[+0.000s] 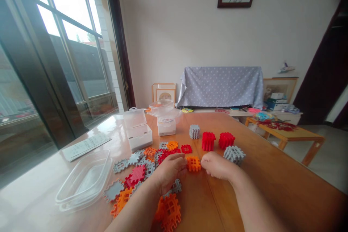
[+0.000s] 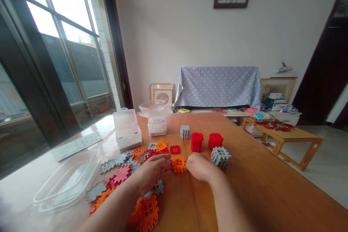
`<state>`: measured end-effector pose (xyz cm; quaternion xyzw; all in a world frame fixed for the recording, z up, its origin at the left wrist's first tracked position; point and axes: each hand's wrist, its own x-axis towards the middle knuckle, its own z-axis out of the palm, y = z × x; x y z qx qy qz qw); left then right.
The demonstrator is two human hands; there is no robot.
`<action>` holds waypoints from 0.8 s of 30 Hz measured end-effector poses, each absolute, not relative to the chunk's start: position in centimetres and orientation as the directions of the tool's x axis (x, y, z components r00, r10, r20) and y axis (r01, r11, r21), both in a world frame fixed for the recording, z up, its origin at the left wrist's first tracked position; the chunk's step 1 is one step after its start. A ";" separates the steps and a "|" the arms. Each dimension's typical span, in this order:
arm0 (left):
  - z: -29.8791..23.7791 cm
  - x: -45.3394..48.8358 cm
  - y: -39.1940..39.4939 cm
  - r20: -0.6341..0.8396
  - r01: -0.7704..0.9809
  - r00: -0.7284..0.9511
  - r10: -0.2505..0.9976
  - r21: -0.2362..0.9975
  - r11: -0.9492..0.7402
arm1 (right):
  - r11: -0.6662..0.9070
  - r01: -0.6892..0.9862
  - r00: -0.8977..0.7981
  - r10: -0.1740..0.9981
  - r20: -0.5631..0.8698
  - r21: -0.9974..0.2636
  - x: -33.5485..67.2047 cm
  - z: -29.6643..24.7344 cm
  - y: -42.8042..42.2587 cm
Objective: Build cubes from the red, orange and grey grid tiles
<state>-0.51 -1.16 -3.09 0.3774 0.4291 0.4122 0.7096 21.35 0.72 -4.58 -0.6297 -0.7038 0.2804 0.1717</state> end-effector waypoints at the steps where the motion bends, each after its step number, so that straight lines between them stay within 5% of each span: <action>1: -3.0 -0.7 -1.1 -0.290 -0.266 0.279 0.915 0.892 0.364 | 0.068 0.789 -0.149 0.985 -0.083 -0.610 21.2 -4.1 0.5; 7: -2.5 -2.1 -0.4 -0.150 -0.333 0.191 0.970 0.920 0.207 | 0.287 0.702 -0.333 0.941 0.056 -0.652 17.8 -0.8 -2.9; 14: -2.8 -3.0 0.4 -0.045 -0.366 0.122 0.991 0.926 0.088 | 0.645 0.558 -0.728 0.683 0.065 -0.522 12.8 0.7 -7.3; 24: -2.7 -3.1 0.4 -0.111 -0.319 0.124 0.986 0.936 0.145 | 0.608 0.650 -0.661 0.748 0.055 -0.456 11.6 -0.7 -7.8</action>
